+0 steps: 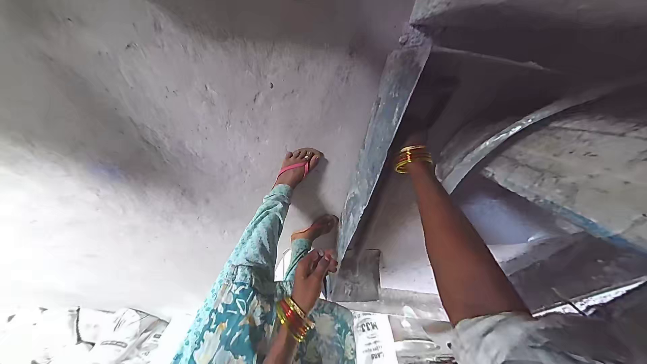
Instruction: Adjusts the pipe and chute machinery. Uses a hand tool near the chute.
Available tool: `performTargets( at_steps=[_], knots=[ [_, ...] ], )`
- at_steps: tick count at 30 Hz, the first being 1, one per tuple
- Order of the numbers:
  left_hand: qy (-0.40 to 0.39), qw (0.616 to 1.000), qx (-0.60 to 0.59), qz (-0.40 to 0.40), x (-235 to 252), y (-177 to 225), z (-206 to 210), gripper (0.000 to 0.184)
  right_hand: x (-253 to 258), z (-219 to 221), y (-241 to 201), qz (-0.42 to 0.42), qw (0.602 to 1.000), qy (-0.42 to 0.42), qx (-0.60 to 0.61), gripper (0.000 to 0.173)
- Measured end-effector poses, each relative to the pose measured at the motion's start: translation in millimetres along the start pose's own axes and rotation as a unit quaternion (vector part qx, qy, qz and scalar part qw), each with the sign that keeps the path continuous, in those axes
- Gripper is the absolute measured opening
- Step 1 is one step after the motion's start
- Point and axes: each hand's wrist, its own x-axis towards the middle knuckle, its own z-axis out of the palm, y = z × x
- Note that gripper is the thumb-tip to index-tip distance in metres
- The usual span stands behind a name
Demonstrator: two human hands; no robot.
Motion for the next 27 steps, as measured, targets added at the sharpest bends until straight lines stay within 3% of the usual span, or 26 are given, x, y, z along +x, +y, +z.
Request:
performTargets(
  at_steps=[2, 7, 13, 17, 21, 27],
  knots=[
    [-0.003, 1.0, -0.001, 0.0, -0.1, -0.2, 1.4, 0.024, -13.0, -23.8, 11.7, -0.068, 0.993, -0.011, -0.094, 0.045],
    [-0.011, 1.0, 0.007, 0.01, -0.6, -10.6, 2.3, 0.023, -40.3, -51.5, 48.3, -0.058, 0.995, 0.07, -0.033, 0.052],
    [-0.013, 0.999, 0.032, 0.013, -2.1, -25.9, 2.0, 0.023, -72.0, -40.9, 48.0, -0.142, 0.987, 0.054, 0.046, 0.039],
    [-0.004, 0.998, 0.06, 0.017, -1.4, -35.2, -7.0, 0.023, -108.7, -30.0, 51.6, -0.192, 0.969, 0.071, 0.138, 0.059],
    [0.005, 0.996, 0.085, 0.039, -0.4, -44.1, -11.3, 0.023, -162.8, -30.2, 72.1, -0.283, 0.953, 0.085, 0.075, 0.038],
    [0.059, 0.99, 0.092, 0.088, -0.5, -37.9, -12.7, 0.025, -229.8, -10.9, 95.0, -0.363, 0.918, 0.141, 0.072, 0.029]
  ],
)
